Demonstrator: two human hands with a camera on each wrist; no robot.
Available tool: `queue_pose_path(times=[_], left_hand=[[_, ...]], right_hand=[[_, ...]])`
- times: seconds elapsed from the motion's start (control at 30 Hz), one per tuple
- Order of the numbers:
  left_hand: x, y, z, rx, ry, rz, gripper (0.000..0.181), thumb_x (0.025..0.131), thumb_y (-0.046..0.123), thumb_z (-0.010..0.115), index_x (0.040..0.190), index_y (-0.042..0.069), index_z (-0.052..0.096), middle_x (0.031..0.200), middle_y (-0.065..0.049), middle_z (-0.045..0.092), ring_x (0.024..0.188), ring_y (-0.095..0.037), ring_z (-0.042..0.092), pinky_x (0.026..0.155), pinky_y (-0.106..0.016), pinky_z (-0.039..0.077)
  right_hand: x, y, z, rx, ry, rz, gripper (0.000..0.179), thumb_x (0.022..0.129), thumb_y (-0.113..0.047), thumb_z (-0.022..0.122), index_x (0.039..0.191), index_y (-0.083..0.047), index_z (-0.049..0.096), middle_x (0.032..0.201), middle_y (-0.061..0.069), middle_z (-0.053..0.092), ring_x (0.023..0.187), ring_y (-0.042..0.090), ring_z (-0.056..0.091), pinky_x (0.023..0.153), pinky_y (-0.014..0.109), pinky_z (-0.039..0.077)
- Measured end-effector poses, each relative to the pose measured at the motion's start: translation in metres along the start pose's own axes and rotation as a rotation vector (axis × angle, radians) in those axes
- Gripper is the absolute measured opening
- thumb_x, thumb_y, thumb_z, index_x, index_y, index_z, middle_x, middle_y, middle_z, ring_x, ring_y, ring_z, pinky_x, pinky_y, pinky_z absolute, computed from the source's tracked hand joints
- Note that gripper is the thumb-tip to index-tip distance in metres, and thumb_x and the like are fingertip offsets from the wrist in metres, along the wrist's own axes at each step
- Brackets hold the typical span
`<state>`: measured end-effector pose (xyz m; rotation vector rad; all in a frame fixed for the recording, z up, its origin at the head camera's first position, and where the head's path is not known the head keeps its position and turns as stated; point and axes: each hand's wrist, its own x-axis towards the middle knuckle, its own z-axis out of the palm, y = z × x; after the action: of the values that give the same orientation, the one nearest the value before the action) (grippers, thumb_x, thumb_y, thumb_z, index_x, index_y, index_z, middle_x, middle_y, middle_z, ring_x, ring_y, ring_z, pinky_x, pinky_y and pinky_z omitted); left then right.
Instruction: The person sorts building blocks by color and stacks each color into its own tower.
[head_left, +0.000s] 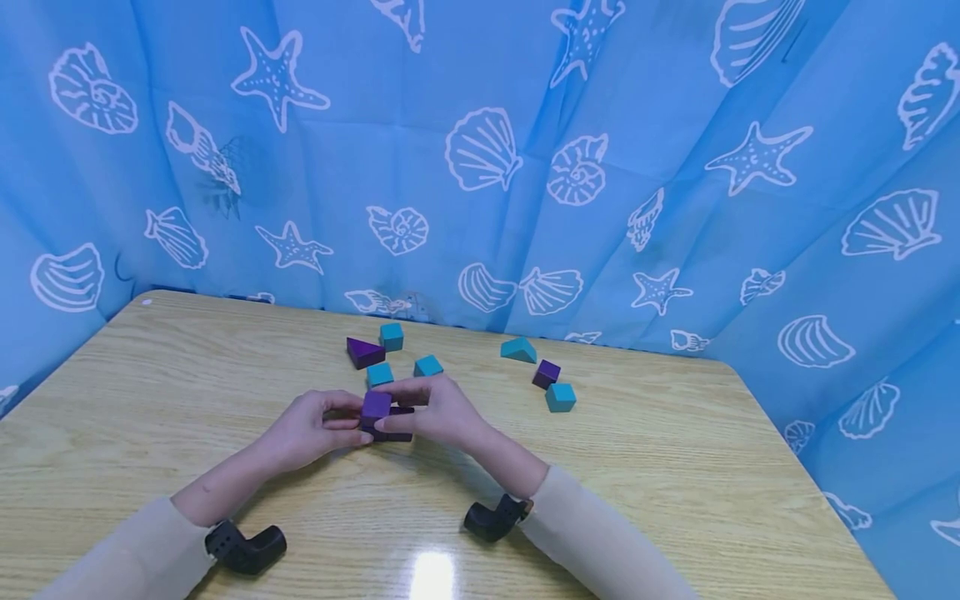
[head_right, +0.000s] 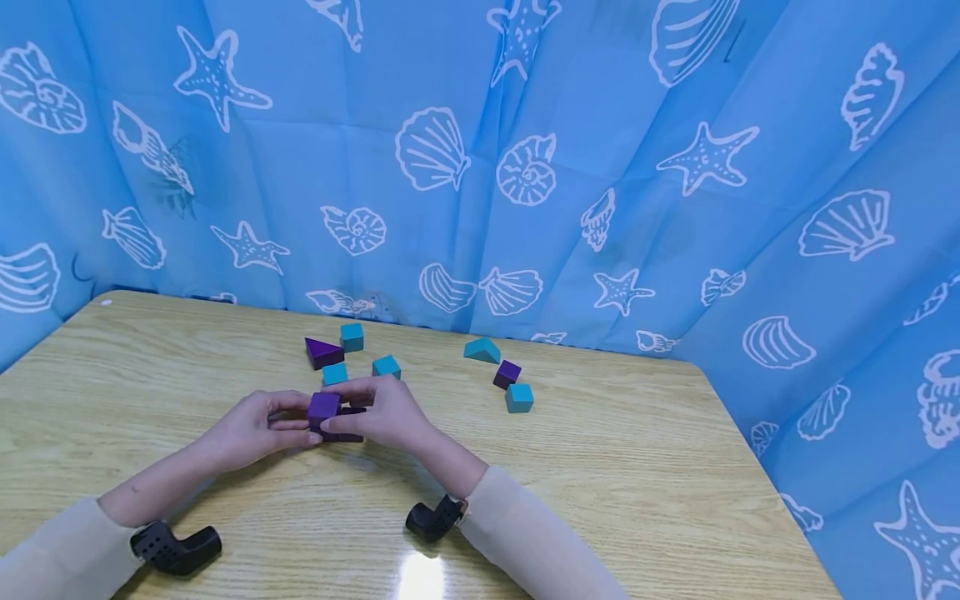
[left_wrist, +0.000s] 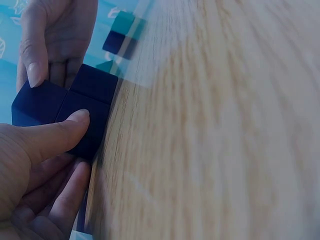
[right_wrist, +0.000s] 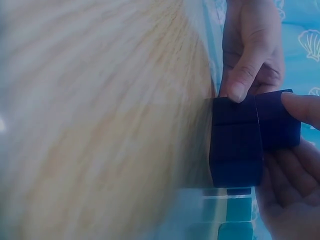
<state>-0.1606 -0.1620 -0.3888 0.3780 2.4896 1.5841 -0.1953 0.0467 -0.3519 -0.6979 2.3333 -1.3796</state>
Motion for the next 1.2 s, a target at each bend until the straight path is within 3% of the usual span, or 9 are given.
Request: queue_pose_path(times=[0.37, 0.57, 0.83, 1.03, 1.2], left_hand=[[0.0, 0.001, 0.002, 0.017, 0.006, -0.011, 0.039, 0.085, 0.013, 0.073, 0.119, -0.002, 0.063, 0.118, -0.018, 0.063, 0.109, -0.03, 0.064, 0.089, -0.027, 0.057], [-0.001, 0.002, 0.002, 0.015, 0.009, -0.015, 0.041, 0.084, 0.014, 0.074, 0.12, -0.003, 0.062, 0.119, -0.02, 0.063, 0.109, -0.03, 0.064, 0.088, -0.027, 0.057], [-0.001, 0.002, 0.001, 0.008, 0.016, -0.022, 0.042, 0.083, 0.015, 0.075, 0.119, -0.005, 0.062, 0.119, -0.021, 0.063, 0.108, -0.031, 0.065, 0.088, -0.029, 0.057], [-0.002, 0.003, 0.002, 0.009, 0.023, -0.035, 0.042, 0.083, 0.014, 0.075, 0.119, -0.005, 0.062, 0.118, -0.021, 0.063, 0.107, -0.031, 0.065, 0.088, -0.029, 0.058], [-0.002, 0.003, 0.002, 0.009, 0.025, -0.036, 0.042, 0.083, 0.013, 0.075, 0.119, -0.006, 0.062, 0.118, -0.022, 0.063, 0.107, -0.031, 0.065, 0.087, -0.029, 0.058]], right_hand=[[0.002, 0.006, 0.0, 0.025, -0.02, 0.009, 0.038, 0.082, -0.021, 0.077, 0.119, -0.016, 0.069, 0.11, 0.003, 0.071, 0.099, 0.009, 0.066, 0.083, 0.019, 0.055], [0.002, 0.007, -0.002, 0.032, -0.042, 0.002, 0.04, 0.083, -0.022, 0.076, 0.122, -0.016, 0.067, 0.116, 0.005, 0.069, 0.106, 0.014, 0.065, 0.087, 0.02, 0.055], [-0.005, 0.011, -0.023, 0.069, -0.048, -0.004, 0.046, 0.086, -0.022, 0.073, 0.129, -0.014, 0.061, 0.128, 0.002, 0.063, 0.123, 0.018, 0.056, 0.105, 0.029, 0.047], [-0.012, 0.016, -0.038, 0.057, -0.041, 0.004, 0.048, 0.086, -0.026, 0.072, 0.131, -0.014, 0.06, 0.131, 0.003, 0.061, 0.124, 0.018, 0.055, 0.107, 0.03, 0.046], [-0.018, 0.023, -0.052, 0.08, 0.032, 0.017, 0.044, 0.087, -0.022, 0.072, 0.128, -0.012, 0.061, 0.13, 0.008, 0.062, 0.123, 0.022, 0.056, 0.107, 0.033, 0.047]])
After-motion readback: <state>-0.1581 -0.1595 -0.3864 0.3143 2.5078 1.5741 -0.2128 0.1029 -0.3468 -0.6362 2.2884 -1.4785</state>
